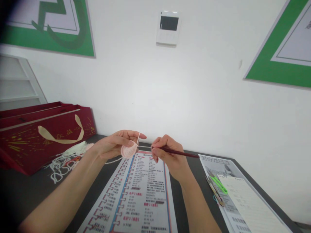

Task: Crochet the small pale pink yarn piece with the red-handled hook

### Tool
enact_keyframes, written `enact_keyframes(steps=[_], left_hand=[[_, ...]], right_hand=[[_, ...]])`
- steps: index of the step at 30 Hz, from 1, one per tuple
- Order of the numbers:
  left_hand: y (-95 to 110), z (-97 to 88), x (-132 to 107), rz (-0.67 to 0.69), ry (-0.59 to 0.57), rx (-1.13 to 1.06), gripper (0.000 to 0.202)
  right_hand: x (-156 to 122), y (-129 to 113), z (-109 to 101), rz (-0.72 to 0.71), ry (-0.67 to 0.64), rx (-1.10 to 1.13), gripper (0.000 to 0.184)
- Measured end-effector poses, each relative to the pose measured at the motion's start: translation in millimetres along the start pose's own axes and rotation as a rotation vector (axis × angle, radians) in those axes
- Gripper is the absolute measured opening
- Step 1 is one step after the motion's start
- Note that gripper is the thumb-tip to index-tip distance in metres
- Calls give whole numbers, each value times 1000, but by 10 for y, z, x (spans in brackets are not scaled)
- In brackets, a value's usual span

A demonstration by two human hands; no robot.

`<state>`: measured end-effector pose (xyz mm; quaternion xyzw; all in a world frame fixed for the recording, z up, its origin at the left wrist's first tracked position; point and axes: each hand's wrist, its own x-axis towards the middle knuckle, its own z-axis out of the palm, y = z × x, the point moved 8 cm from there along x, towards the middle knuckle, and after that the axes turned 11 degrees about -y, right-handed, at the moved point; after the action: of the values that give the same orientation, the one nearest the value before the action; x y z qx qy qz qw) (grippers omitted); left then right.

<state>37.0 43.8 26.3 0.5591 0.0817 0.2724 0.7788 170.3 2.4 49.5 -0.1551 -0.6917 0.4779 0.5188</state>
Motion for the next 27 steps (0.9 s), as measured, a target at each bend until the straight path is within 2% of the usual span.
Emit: enact_keyframes(steps=[2, 5, 7, 9, 12, 15, 19, 27], left_hand=[[15, 28, 16, 42, 22, 72, 31], [93, 52, 35, 196, 151, 237, 31], [123, 74, 43, 289, 223, 304, 31], [96, 91, 72, 318, 236, 301, 33], [39, 80, 111, 306, 214, 253, 34], [18, 53, 116, 281, 214, 230, 35], [51, 40, 85, 292, 270, 274, 34], [84, 46, 45, 316, 343, 353, 32]], right_hand=[[30, 43, 2, 22, 28, 124, 12], [70, 134, 39, 64, 90, 264, 17], [86, 183, 67, 66, 143, 292, 17], [87, 203, 72, 35, 208, 282, 17], [71, 194, 47, -14, 276, 248, 16], [63, 176, 28, 1, 243, 202, 17], [37, 121, -40, -11, 197, 142, 15], [-45, 5, -118, -78, 182, -225, 11]])
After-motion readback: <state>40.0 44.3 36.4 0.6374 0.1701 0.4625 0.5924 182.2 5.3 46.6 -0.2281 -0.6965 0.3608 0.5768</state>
